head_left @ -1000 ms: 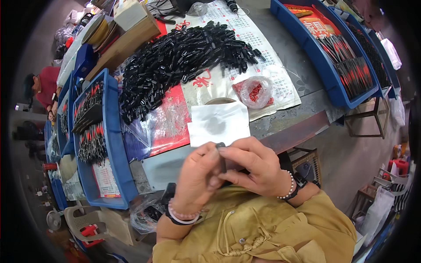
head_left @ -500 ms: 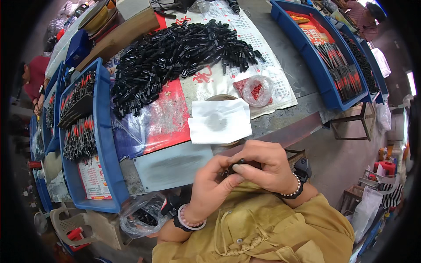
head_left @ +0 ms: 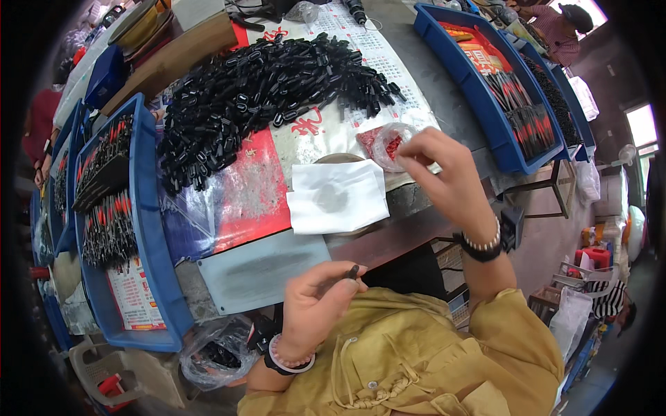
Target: The person assembles small black plastic key housings by inserting red pins into them. They pick up a housing, insert a pin, and place the assembled unit on the table, repeating this process throughout the clip.
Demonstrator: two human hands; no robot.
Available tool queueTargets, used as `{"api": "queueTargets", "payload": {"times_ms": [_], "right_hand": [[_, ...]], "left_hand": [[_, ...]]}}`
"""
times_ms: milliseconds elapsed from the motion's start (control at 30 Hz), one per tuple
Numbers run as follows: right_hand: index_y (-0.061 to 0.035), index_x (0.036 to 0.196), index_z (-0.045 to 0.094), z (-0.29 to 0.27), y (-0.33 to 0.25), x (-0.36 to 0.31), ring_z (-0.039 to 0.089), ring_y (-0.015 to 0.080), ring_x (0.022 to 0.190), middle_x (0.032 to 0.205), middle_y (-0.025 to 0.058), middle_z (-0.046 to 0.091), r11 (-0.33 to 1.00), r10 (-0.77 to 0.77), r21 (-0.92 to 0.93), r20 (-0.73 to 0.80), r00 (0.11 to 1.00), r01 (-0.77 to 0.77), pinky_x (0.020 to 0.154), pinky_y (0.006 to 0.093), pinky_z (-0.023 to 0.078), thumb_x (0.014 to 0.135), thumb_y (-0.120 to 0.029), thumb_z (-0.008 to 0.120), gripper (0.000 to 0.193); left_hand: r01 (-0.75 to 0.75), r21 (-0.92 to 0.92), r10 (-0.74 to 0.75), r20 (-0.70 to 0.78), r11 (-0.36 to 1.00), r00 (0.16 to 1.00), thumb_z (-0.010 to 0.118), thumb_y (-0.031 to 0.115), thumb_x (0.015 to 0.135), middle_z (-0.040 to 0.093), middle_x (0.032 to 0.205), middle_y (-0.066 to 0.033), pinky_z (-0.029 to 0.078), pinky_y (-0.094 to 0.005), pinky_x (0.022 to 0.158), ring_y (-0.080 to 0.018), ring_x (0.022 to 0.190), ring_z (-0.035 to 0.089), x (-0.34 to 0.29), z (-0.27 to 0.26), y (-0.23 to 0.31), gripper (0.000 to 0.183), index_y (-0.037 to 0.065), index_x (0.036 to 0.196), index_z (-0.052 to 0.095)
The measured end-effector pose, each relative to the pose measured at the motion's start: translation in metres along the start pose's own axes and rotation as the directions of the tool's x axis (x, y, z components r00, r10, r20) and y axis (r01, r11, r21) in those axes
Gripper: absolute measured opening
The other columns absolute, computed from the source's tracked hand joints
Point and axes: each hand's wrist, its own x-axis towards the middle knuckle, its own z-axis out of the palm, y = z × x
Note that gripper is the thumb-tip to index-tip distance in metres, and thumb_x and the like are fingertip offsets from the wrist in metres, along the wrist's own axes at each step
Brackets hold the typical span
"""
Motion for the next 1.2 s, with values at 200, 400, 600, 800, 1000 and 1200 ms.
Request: {"api": "queueTargets", "payload": {"times_ms": [200, 400, 600, 800, 1000, 1200], "right_hand": [[-0.0009, 0.083, 0.064, 0.011, 0.029, 0.031, 0.059, 0.0339, 0.077, 0.081, 0.0143, 0.059, 0.931, -0.023, -0.356, 0.164, 0.986, 0.081, 0.069, 0.0394, 0.047, 0.078, -0.009, 0.061, 0.010], [-0.0004, 0.077, 0.060, 0.014, 0.031, 0.040, 0.058, 0.0357, 0.077, 0.078, 0.0155, 0.059, 0.925, 0.053, -0.378, 0.234, 0.971, 0.040, 0.069, 0.0414, 0.046, 0.074, -0.012, 0.062, 0.012], [0.0028, 0.077, 0.058, 0.002, 0.035, 0.032, 0.059, 0.0272, 0.067, 0.074, 0.0152, 0.060, 0.986, -0.010, -0.166, 0.132, 0.991, 0.032, 0.064, 0.0343, 0.048, 0.073, -0.005, 0.062, 0.010], [0.0047, 0.080, 0.056, -0.007, 0.050, 0.029, 0.056, 0.0123, 0.062, 0.074, 0.0094, 0.062, 0.998, 0.051, 0.019, 0.112, 0.992, -0.053, 0.060, 0.0274, 0.047, 0.074, 0.002, 0.060, 0.007], [0.0044, 0.089, 0.062, 0.000, 0.053, 0.030, 0.062, 0.0157, 0.066, 0.073, 0.0124, 0.064, 0.941, 0.150, 0.300, 0.052, 0.987, -0.158, 0.062, 0.0287, 0.050, 0.078, -0.001, 0.062, 0.013], [0.0073, 0.091, 0.062, 0.000, 0.040, 0.025, 0.063, 0.0097, 0.074, 0.084, 0.0089, 0.067, 0.892, 0.152, 0.417, 0.088, 0.984, -0.175, 0.064, 0.0245, 0.051, 0.085, 0.002, 0.060, 0.009]], "left_hand": [[0.006, -0.001, -0.006, -0.060, 1.000, 0.998, 0.057, 0.003, 0.091, 0.068, 0.091, -0.0079, 0.040, -0.0165, 0.056, -0.0028, 0.065, 0.053, 0.001, -0.002, 0.003, 0.026, -0.002, 0.117, 0.061], [-0.079, 0.082, 0.090, -0.143, 0.994, 0.986, 0.060, 0.011, 0.092, 0.064, 0.079, -0.0116, 0.031, -0.0159, 0.043, -0.0037, 0.049, 0.043, 0.006, 0.003, 0.006, 0.025, -0.002, 0.112, 0.055], [-0.075, 0.140, 0.099, -0.179, 0.987, 0.979, 0.061, 0.004, 0.089, 0.067, 0.081, -0.0078, 0.034, -0.0147, 0.048, -0.0015, 0.053, 0.046, 0.008, -0.004, 0.022, 0.023, -0.001, 0.110, 0.053], [-0.083, 0.200, 0.116, -0.159, 0.976, 0.980, 0.060, 0.005, 0.089, 0.067, 0.080, -0.0074, 0.034, -0.0149, 0.049, -0.0015, 0.055, 0.047, 0.019, 0.005, 0.030, 0.020, -0.002, 0.108, 0.057], [-0.089, 0.409, 0.192, -0.217, 0.908, 0.957, 0.062, -0.001, 0.086, 0.064, 0.080, -0.0032, 0.039, -0.0182, 0.055, -0.0050, 0.061, 0.050, 0.022, 0.013, 0.037, 0.022, -0.005, 0.108, 0.060], [-0.218, 0.884, 0.502, -0.022, 0.414, 0.865, 0.068, 0.001, 0.083, 0.060, 0.081, -0.0111, 0.047, -0.0281, 0.060, -0.0174, 0.066, 0.058, 0.039, 0.009, 0.042, 0.023, -0.001, 0.106, 0.063]]}}
